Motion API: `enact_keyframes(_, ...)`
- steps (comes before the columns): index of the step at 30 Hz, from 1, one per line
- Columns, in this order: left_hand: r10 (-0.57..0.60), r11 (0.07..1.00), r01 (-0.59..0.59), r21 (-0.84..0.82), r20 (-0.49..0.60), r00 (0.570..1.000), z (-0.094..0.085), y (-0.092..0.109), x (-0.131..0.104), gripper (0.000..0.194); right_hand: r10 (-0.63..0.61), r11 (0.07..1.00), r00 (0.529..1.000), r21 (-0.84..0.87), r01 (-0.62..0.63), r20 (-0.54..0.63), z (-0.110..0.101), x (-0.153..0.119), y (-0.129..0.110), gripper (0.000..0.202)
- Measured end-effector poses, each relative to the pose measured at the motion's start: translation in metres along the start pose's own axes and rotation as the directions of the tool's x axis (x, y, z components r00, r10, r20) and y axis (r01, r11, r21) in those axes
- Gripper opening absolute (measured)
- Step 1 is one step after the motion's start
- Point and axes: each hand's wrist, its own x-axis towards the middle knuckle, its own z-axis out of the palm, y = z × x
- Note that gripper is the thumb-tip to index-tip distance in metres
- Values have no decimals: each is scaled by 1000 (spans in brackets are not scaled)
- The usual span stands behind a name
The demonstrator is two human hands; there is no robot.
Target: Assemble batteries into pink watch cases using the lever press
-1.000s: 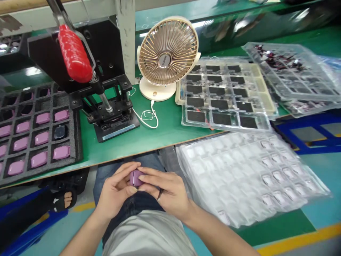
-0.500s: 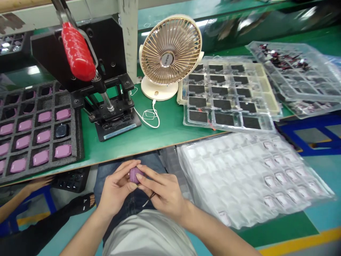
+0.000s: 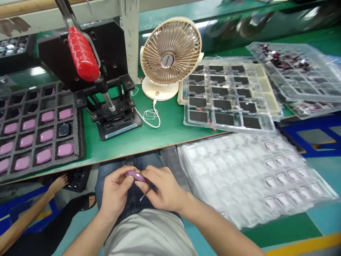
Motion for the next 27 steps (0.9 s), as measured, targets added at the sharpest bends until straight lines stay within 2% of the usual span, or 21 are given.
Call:
enact_keyframes(3,52,999,-52,3,17,999,2,0,0,17,-89,996,996,0,89,-19,4,1,2,19)
enact_keyframes(5,79,997,-79,-5,-28,996,4,-1,-1,19,-78,996,996,33,80,-46,8,2,2,18)
enact_keyframes(8,16,999,-10,36,-152,988,4,-2,-2,25,54,990,999,134,-52,-7,7,9,0,20)
enact_keyframes(10,-22,990,40,134,-132,991,2,1,-1,35,189,936,978,285,-205,83,1,14,0,31)
enact_keyframes(11,14,979,3,206,-84,996,0,4,0,42,262,867,952,395,-304,156,-2,17,1,39)
enact_keyframes(13,187,893,-203,401,79,979,-5,11,3,51,364,612,860,604,-510,357,-6,21,2,51)
enact_keyframes(14,294,798,-346,494,182,938,-8,15,4,51,379,457,804,662,-593,458,-7,23,3,54)
enact_keyframes(15,380,671,-477,568,289,879,-12,19,4,50,378,323,754,687,-651,537,-7,24,4,56)
enact_keyframes(16,429,535,-578,616,391,814,-17,22,5,50,372,229,718,691,-685,588,-6,25,4,56)
enact_keyframes(17,447,415,-647,639,476,757,-22,25,5,53,368,188,695,682,-707,618,-6,27,3,57)
enact_keyframes(18,456,323,-697,640,539,708,-27,28,6,58,364,205,685,664,-720,631,-6,29,1,57)
enact_keyframes(19,468,255,-732,632,581,665,-32,31,8,62,367,284,690,632,-721,623,-9,32,-1,58)
enact_keyframes(20,480,206,-751,627,604,636,-36,34,11,64,377,425,722,584,-692,580,-14,38,-4,59)
enact_keyframes(21,499,172,-758,629,608,617,-39,38,15,63,382,603,789,517,-607,481,-23,46,-8,61)
enact_keyframes(22,526,146,-755,639,597,606,-40,42,21,60,352,779,876,416,-469,328,-35,58,-13,61)
enact_keyframes(23,554,126,-742,659,574,603,-39,45,28,54,270,911,954,286,-298,132,-50,72,-19,58)
enact_keyframes(24,577,109,-719,687,545,608,-36,49,37,47,141,981,987,146,-128,-77,-66,89,-26,51)
enact_keyframes(25,594,94,-689,719,515,618,-31,51,46,40,-8,1000,967,20,14,-255,-84,108,-33,42)
enact_keyframes(26,604,82,-658,748,488,630,-25,52,55,33,-132,991,919,-66,116,-372,-100,129,-40,32)
enact_keyframes(27,605,73,-630,773,468,644,-18,51,64,27,-228,973,878,-123,194,-421,-113,151,-47,32)
